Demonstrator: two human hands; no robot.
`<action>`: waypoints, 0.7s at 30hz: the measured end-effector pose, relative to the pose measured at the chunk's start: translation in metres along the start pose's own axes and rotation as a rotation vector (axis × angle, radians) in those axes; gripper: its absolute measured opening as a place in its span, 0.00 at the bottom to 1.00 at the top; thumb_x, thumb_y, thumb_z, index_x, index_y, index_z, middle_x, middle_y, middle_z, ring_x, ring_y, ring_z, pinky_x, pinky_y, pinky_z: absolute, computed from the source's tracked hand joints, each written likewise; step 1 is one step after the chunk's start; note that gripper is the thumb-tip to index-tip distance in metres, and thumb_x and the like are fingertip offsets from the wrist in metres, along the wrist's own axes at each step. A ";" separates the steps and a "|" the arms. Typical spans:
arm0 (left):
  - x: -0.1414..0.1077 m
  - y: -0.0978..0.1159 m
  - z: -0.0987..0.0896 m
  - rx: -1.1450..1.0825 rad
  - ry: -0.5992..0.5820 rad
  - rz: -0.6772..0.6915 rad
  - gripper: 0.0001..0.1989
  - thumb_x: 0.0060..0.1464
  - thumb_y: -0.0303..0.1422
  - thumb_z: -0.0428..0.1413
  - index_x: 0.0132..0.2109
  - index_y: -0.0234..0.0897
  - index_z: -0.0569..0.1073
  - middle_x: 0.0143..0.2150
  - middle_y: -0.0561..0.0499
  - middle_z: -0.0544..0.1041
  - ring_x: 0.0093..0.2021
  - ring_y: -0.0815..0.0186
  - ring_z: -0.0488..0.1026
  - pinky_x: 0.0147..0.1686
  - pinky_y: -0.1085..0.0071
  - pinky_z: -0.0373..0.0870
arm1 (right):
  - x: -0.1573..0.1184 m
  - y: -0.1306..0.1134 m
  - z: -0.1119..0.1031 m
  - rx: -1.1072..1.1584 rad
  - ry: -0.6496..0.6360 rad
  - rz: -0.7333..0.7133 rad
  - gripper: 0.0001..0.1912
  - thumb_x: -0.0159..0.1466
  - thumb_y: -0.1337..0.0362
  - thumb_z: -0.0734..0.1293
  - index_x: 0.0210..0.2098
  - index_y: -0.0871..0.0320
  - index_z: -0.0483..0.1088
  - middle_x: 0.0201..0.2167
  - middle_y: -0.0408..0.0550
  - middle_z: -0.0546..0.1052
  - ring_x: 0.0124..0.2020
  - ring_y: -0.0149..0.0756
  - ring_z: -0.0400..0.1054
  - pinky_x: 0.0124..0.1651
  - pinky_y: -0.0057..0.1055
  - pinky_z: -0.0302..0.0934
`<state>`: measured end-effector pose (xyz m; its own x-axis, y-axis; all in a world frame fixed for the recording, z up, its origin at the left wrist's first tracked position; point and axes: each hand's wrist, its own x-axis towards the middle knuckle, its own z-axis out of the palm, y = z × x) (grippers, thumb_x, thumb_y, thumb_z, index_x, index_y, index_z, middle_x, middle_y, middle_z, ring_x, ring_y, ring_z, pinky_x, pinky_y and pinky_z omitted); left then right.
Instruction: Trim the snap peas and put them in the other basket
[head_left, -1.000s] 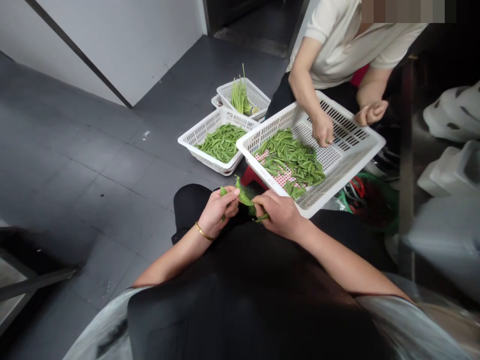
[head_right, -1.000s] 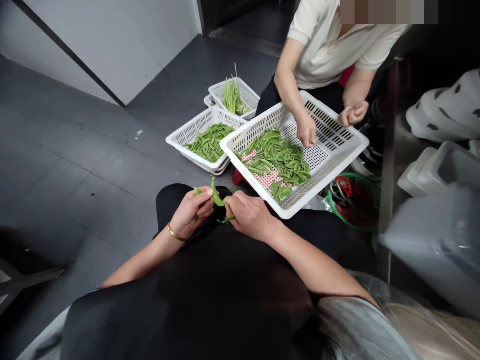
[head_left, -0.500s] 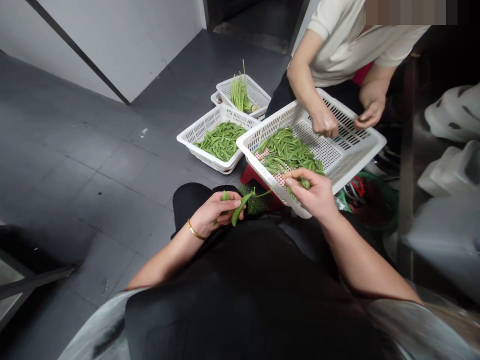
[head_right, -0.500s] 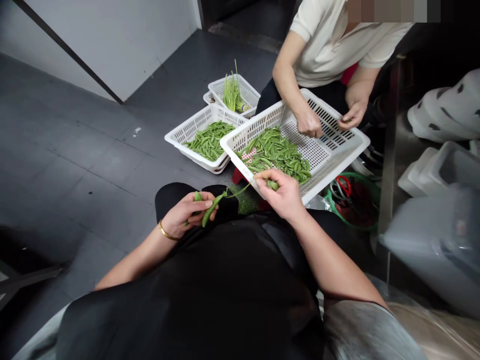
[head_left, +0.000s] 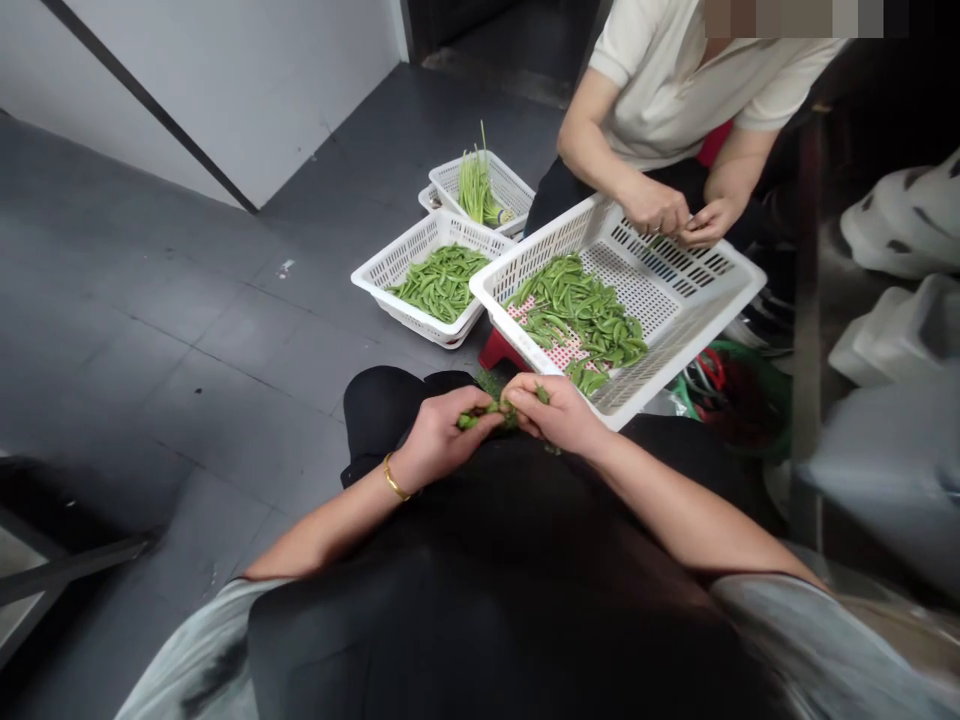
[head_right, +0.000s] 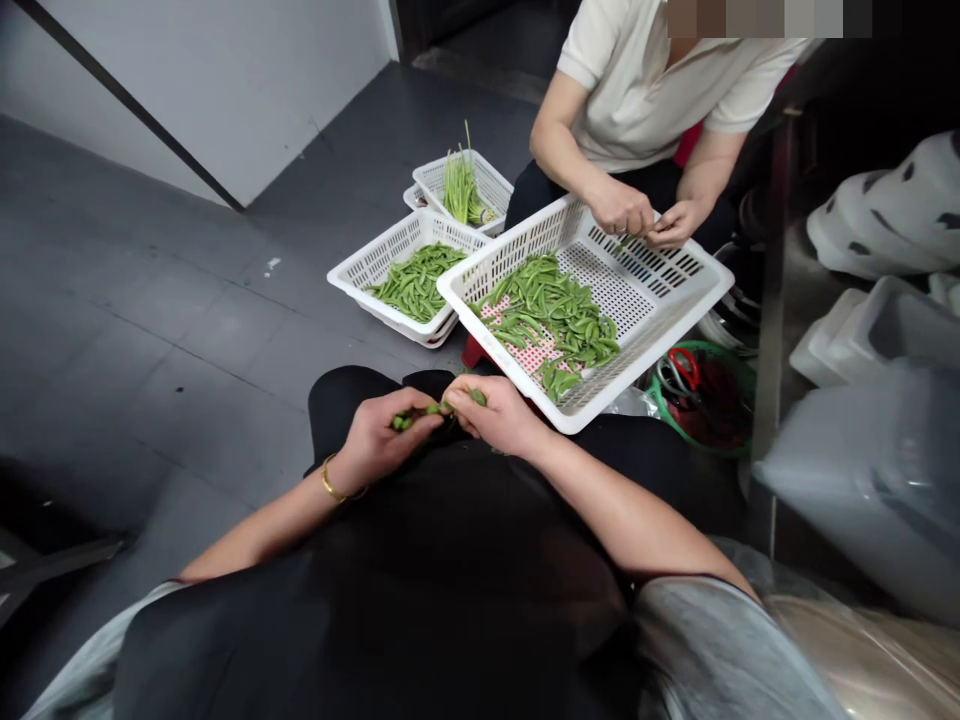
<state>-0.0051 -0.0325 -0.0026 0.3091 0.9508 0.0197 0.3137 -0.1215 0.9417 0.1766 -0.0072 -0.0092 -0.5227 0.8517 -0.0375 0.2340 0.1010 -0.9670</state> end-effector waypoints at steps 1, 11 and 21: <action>0.000 -0.001 0.000 -0.070 0.102 -0.026 0.07 0.52 0.35 0.58 0.31 0.35 0.73 0.27 0.50 0.74 0.26 0.71 0.65 0.28 0.75 0.62 | -0.001 0.001 0.003 0.123 0.041 0.080 0.16 0.66 0.54 0.57 0.29 0.59 0.64 0.14 0.36 0.61 0.14 0.24 0.53 0.19 0.23 0.48; 0.022 -0.021 -0.061 -0.894 0.539 -0.135 0.11 0.50 0.36 0.58 0.26 0.35 0.65 0.19 0.55 0.68 0.13 0.77 0.56 0.13 0.79 0.52 | -0.012 0.020 -0.025 0.027 -0.046 0.303 0.17 0.58 0.52 0.66 0.34 0.62 0.72 0.14 0.36 0.63 0.14 0.23 0.53 0.18 0.23 0.46; 0.015 -0.011 -0.006 -0.622 -0.117 -0.375 0.09 0.49 0.36 0.59 0.32 0.35 0.70 0.16 0.60 0.60 0.13 0.77 0.50 0.13 0.79 0.48 | 0.013 0.020 -0.002 0.644 0.240 0.375 0.21 0.56 0.45 0.65 0.34 0.55 0.60 0.15 0.29 0.51 0.11 0.21 0.44 0.13 0.20 0.39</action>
<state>-0.0093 -0.0155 -0.0102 0.3856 0.8560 -0.3444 -0.1399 0.4232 0.8952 0.1760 0.0062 -0.0287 -0.2941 0.8653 -0.4059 -0.1999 -0.4710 -0.8592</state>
